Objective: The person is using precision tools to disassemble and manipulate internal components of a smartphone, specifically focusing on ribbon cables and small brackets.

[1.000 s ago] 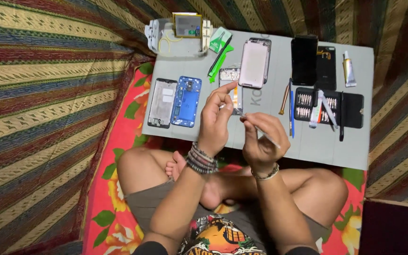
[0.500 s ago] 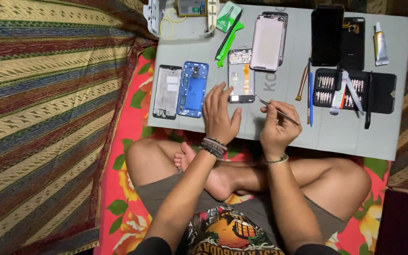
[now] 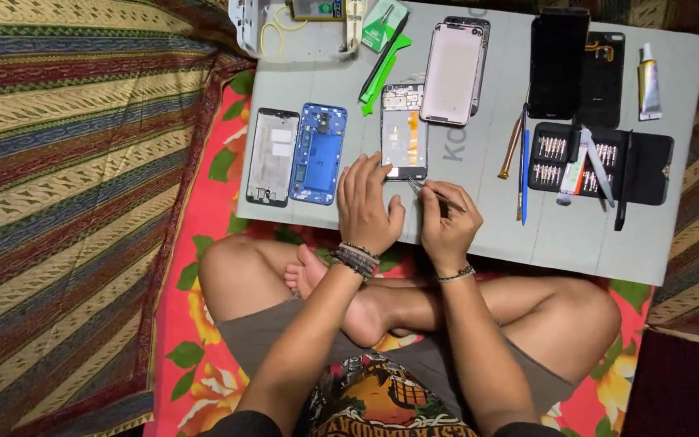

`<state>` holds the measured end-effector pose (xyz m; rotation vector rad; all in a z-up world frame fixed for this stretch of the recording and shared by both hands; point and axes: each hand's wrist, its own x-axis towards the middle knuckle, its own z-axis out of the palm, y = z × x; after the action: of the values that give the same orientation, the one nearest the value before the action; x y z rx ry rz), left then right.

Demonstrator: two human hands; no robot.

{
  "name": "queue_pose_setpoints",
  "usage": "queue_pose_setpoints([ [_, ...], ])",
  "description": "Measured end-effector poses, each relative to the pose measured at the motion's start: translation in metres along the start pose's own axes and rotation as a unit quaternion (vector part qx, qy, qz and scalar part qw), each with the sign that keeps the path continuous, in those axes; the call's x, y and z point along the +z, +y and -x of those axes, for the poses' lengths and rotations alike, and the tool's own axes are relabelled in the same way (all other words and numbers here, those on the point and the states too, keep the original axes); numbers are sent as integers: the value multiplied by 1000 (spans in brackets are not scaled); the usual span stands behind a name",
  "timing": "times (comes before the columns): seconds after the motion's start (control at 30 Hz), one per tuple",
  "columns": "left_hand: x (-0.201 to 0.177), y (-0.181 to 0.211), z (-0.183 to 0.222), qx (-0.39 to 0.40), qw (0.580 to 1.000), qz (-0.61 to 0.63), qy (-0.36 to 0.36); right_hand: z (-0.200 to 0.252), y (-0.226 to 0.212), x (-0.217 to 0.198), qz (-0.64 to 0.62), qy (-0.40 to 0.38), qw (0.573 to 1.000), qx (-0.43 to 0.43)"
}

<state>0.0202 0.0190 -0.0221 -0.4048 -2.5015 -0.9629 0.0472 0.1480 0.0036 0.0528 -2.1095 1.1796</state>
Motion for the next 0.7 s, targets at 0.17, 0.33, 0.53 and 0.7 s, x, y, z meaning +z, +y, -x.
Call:
queue_pose_setpoints([
  [0.17, 0, -2, -1, -7, 999, 21, 29, 0, 3, 1, 4, -3, 1000, 1],
  [0.33, 3, -5, 2, -8, 999, 21, 37, 2, 1, 0, 14, -15, 1000, -1],
  [0.53, -1, -2, -1, 7, 999, 12, 36, 0, 1, 0, 18, -18, 1000, -9],
  [0.7, -2, -1, -1, 10, 1000, 10, 28, 1, 4, 0, 15, -19, 1000, -9],
])
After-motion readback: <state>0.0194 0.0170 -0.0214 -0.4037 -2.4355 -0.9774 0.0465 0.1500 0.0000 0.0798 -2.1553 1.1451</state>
